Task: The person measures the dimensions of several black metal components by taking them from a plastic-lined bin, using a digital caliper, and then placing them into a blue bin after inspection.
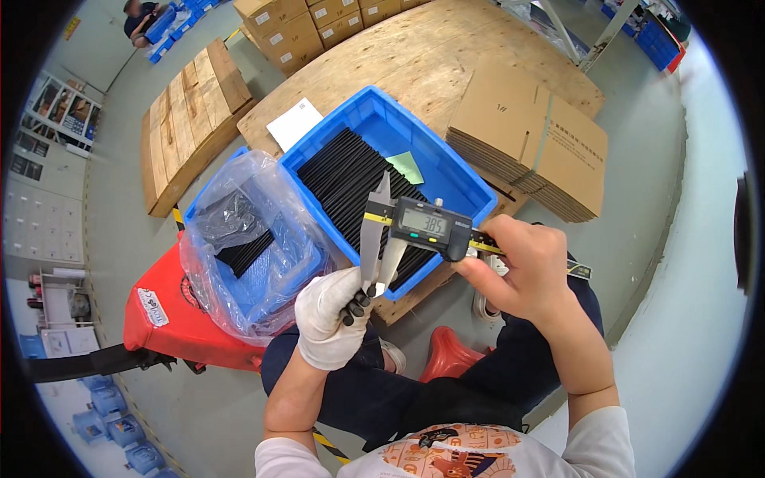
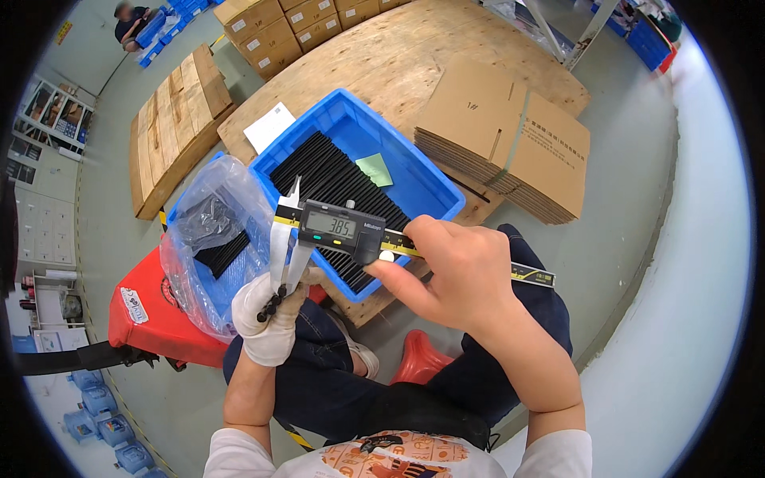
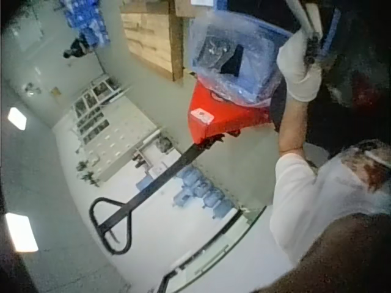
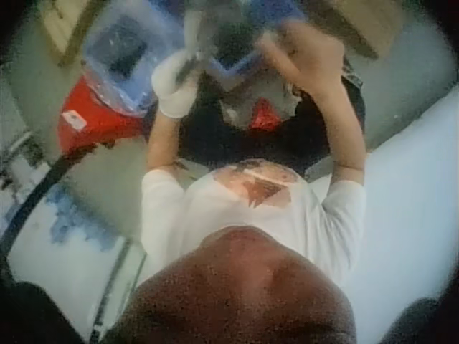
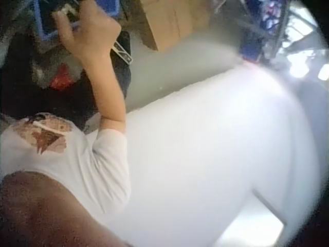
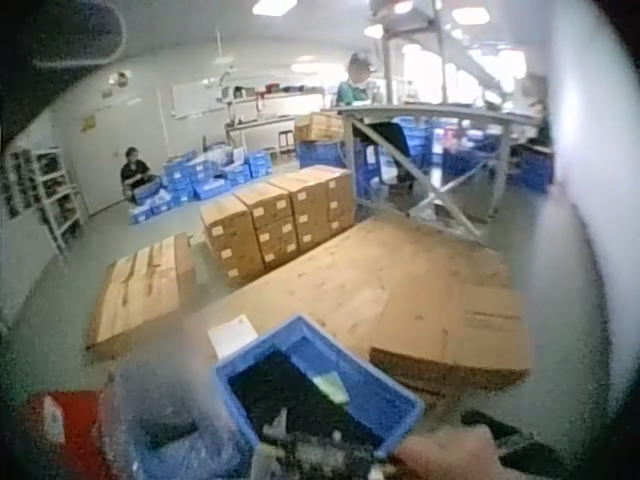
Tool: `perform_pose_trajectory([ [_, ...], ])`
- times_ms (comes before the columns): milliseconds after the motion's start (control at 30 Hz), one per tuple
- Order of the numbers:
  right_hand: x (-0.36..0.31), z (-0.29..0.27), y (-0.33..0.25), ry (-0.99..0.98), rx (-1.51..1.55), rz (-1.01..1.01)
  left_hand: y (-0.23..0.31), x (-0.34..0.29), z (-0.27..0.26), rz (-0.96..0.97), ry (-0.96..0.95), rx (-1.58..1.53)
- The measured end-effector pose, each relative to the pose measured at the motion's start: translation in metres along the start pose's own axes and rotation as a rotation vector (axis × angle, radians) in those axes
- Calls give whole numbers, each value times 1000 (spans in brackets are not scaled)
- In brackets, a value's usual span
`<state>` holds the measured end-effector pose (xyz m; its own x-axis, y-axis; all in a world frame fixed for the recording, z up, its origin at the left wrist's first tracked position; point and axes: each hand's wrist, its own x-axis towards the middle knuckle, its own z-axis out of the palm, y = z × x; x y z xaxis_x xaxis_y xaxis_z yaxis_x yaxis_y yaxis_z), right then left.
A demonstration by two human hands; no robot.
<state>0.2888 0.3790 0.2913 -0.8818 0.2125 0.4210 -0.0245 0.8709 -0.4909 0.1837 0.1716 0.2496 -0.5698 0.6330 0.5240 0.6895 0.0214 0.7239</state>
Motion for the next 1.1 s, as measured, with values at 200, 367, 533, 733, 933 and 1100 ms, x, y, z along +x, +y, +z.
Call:
perform_pose_trajectory([
  [200,-2,-1,-2,-3,63,22,-1,3,2,-37,-35,-31],
  [367,-2,-2,-4,-5,60,17,-5,-1,3,-7,-43,-69],
  [533,0,0,-7,19,38,44,-3,-3,2,-47,-23,-92],
  [733,0,-2,-8,21,10,77,5,-3,2,-174,-29,-56],
  [933,0,-1,-6,14,-1,47,2,-4,3,-165,-24,52],
  [1100,-2,-1,-4,-10,-16,11,5,-2,4,-162,-39,16],
])
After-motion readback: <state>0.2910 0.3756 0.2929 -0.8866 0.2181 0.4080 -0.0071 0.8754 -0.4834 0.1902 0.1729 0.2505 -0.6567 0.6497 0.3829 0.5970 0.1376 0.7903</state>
